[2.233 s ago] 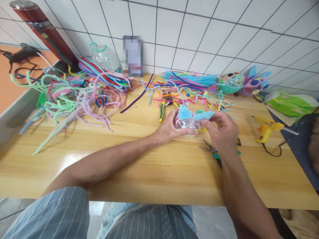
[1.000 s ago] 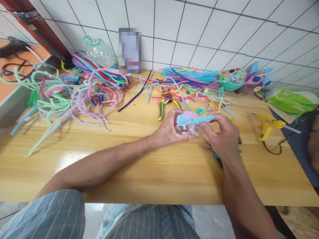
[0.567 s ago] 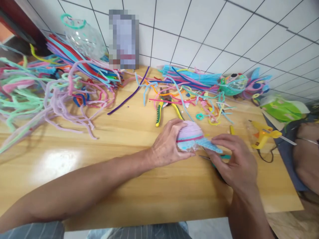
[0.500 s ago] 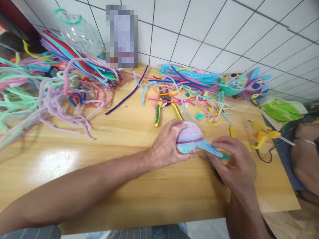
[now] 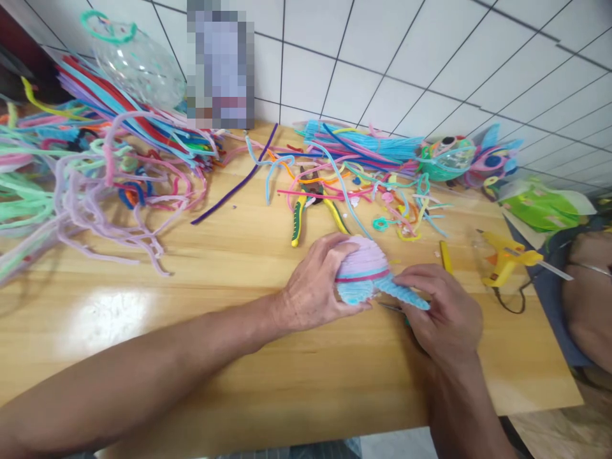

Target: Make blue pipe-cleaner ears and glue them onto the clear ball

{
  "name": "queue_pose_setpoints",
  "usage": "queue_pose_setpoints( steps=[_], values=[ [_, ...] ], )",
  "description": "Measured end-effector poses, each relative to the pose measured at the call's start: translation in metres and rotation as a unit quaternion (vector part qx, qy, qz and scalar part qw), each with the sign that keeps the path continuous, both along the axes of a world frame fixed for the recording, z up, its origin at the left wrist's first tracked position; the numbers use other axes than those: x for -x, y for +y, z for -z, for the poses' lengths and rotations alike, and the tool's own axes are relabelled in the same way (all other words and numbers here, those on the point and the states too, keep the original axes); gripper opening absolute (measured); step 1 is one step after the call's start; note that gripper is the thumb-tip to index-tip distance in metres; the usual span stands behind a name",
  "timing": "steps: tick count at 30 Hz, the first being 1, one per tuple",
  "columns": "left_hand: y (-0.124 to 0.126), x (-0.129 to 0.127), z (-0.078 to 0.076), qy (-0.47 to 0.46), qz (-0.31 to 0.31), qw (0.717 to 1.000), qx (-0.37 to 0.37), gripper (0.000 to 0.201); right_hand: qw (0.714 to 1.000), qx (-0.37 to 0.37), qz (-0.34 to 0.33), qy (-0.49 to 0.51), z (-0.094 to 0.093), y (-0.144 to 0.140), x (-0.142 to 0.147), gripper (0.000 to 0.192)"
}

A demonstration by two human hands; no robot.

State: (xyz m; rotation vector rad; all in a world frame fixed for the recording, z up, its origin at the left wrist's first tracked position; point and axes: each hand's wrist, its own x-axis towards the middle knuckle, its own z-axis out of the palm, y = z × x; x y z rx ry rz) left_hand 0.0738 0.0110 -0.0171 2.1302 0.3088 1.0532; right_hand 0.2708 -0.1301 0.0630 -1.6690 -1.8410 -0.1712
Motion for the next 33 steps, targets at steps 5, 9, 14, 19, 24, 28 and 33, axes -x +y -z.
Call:
queue_pose_setpoints(
  steps=[5,9,14,19,24,28,33],
  values=[
    [0.002,0.0,-0.002,0.01,0.007,1.0,0.002,0.095,1.0,0.007,0.003,0.024,-0.001,0.002,0.001,0.023],
    [0.003,0.0,-0.002,0.015,0.012,1.0,0.006,0.094,0.999,0.018,-0.008,0.047,-0.002,0.003,0.004,0.023],
    [0.004,-0.001,-0.001,0.022,0.025,0.999,0.01,0.098,0.998,0.024,-0.005,0.052,-0.003,0.005,0.003,0.019],
    [0.006,-0.005,0.001,0.003,0.021,1.0,0.013,0.095,0.997,0.005,0.002,0.071,0.001,0.011,0.005,0.021],
    [0.01,-0.007,-0.003,-0.011,0.02,0.998,0.061,0.093,0.985,0.0,0.04,0.171,0.008,0.015,0.007,0.024],
    [0.01,-0.007,-0.015,0.007,0.017,0.987,0.16,0.082,0.963,0.017,0.064,0.262,0.007,0.019,0.002,0.025],
    [0.013,-0.007,-0.027,0.03,0.027,0.967,0.25,0.065,0.95,0.055,0.062,0.301,0.001,0.036,0.002,0.018]
  ],
)
